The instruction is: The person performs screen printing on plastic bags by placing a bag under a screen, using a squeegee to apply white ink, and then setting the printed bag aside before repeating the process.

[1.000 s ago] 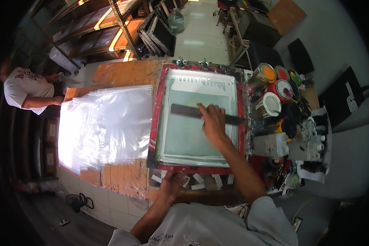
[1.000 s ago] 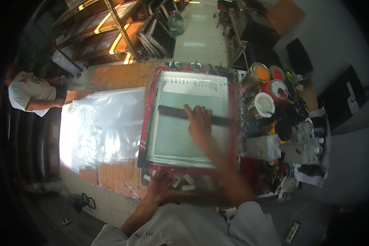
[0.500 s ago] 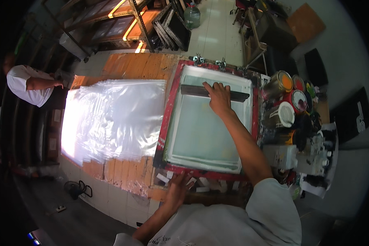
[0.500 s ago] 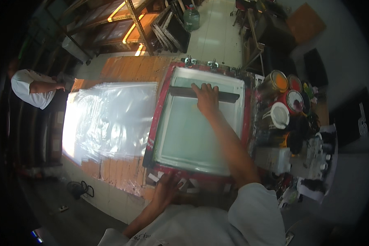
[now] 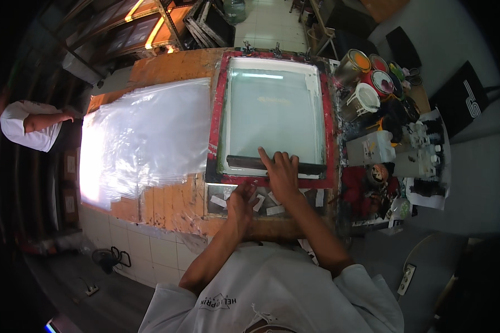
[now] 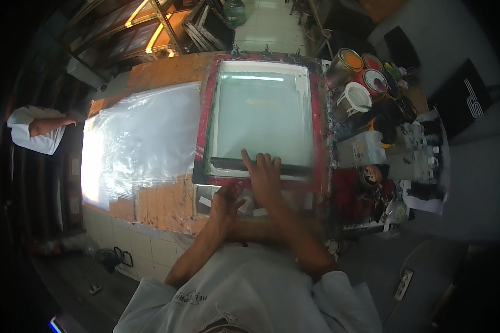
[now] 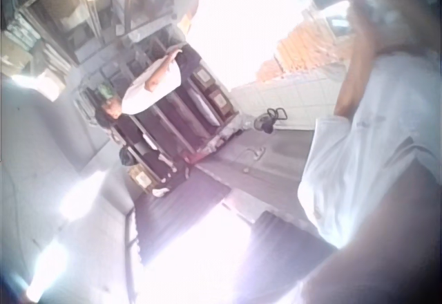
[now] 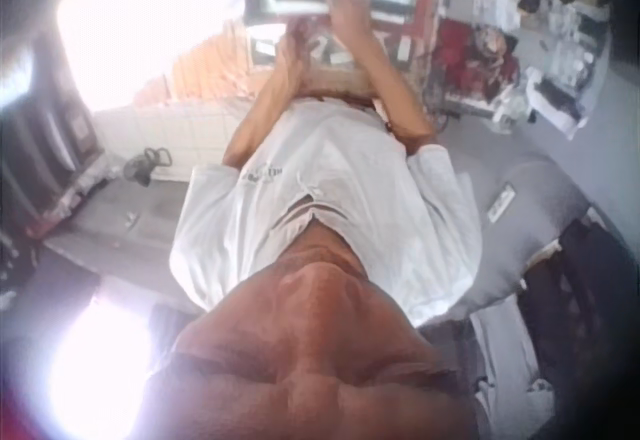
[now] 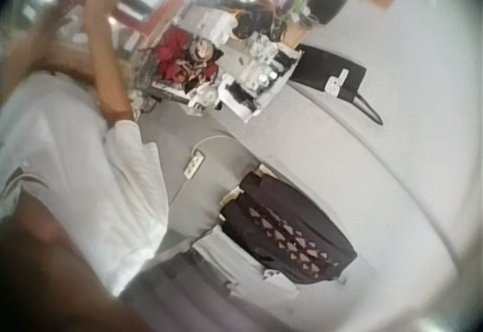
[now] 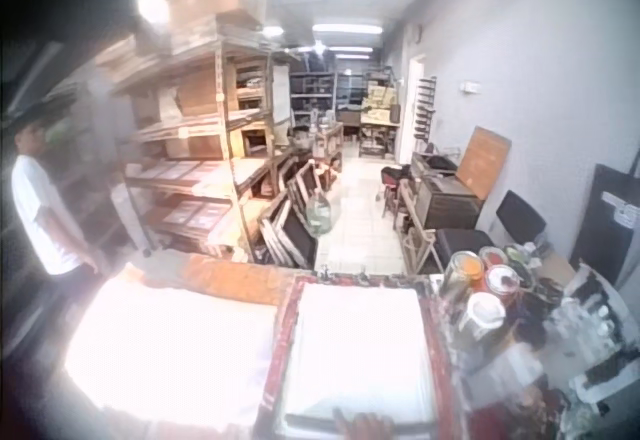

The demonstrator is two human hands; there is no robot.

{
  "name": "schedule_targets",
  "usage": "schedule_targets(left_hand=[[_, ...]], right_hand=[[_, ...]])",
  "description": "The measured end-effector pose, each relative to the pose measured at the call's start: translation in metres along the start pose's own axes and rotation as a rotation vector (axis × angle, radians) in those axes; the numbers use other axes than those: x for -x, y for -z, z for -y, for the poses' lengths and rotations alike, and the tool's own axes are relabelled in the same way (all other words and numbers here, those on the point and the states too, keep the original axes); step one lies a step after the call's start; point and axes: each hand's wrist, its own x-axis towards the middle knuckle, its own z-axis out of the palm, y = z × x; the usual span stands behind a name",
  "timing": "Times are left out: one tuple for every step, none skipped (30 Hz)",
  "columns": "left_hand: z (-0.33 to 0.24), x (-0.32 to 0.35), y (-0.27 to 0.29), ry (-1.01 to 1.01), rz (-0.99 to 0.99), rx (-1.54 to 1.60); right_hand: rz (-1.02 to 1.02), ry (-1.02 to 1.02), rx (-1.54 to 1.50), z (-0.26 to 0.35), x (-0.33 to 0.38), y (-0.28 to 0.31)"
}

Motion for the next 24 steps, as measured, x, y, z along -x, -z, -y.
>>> schedule_targets(left_hand=[[0.002, -0.002, 0.001, 0.005, -0.009, 0.013], [0.004, -0.005, 0.002, 0.000, -0.020, 0.023], [0.005, -0.007, 0.003, -0.005, -0.027, 0.035], [0.005, -0.008, 0.005, -0.004, -0.036, 0.060], [0.005, -0.008, 0.006, -0.002, -0.043, 0.087], [0.005, -0.007, 0.006, 0.000, -0.071, 0.131], [0.005, -0.006, 0.007, -0.004, -0.039, 0.095], [0.005, -0.006, 0.006, -0.009, -0.023, 0.078], [0.005, -0.005, 0.005, -0.011, -0.010, 0.061], [0.005, -0.005, 0.004, -0.002, -0.012, 0.026], [0.005, -0.005, 0.004, 0.004, -0.013, -0.007], [0.006, -0.006, 0.003, 0.009, -0.013, -0.038], [0.007, -0.006, 0.002, 0.009, -0.014, -0.026], [0.007, -0.006, 0.002, 0.010, -0.018, -0.015], [0.007, -0.007, 0.001, 0.009, -0.040, 0.003], [0.008, -0.007, 0.001, 0.018, -0.040, 0.006], [0.007, -0.007, 0.001, 0.029, -0.058, 0.014], [0.007, -0.006, 0.001, 0.038, -0.082, 0.024], [0.007, -0.005, 0.000, 0.045, -0.079, 0.034], [0.006, -0.004, 0.000, 0.051, -0.083, 0.045], [0.005, -0.002, -0.002, 0.062, -0.104, 0.054], [0.005, -0.001, -0.003, 0.058, -0.101, 0.055], [0.004, 0.001, -0.004, 0.063, -0.115, 0.052], [0.003, 0.002, -0.006, 0.080, -0.156, 0.060]], right_hand=[[0.014, -0.007, -0.010, -0.003, -0.002, -0.005], [-0.002, -0.012, -0.021, -0.005, -0.003, -0.010], [0.011, -0.004, 0.014, -0.007, -0.004, -0.014], [-0.005, 0.006, 0.047, -0.008, -0.003, -0.017], [0.030, 0.007, 0.075, -0.008, -0.002, -0.020], [-0.029, 0.023, 0.080, -0.009, -0.002, -0.022], [-0.039, 0.027, 0.080, -0.010, -0.002, -0.024], [-0.053, 0.033, 0.083, -0.012, -0.005, -0.025], [-0.055, 0.038, 0.059, -0.015, -0.008, -0.027], [-0.058, 0.044, 0.037, -0.019, -0.015, -0.029], [-0.073, 0.048, 0.015, -0.025, -0.023, -0.032], [-0.076, 0.052, 0.027, -0.032, -0.035, -0.035], [-0.087, 0.054, 0.036, -0.039, -0.049, -0.039], [-0.097, 0.055, 0.042, -0.047, -0.063, -0.042], [-0.099, 0.055, 0.060, -0.055, -0.079, -0.046], [-0.101, 0.057, 0.077, -0.064, -0.096, -0.050], [-0.105, 0.057, 0.093, -0.073, -0.114, -0.055], [-0.106, 0.057, 0.104, -0.082, -0.133, -0.058], [-0.106, 0.057, 0.116, -0.092, -0.152, -0.062], [-0.113, 0.062, 0.123, -0.103, -0.171, -0.065], [-0.108, 0.056, 0.148, -0.112, -0.191, -0.067], [-0.114, 0.055, 0.168, -0.121, -0.211, -0.069], [-0.109, 0.046, 0.195, -0.129, -0.230, -0.071], [-0.104, 0.051, 0.199, -0.134, -0.246, -0.072]])
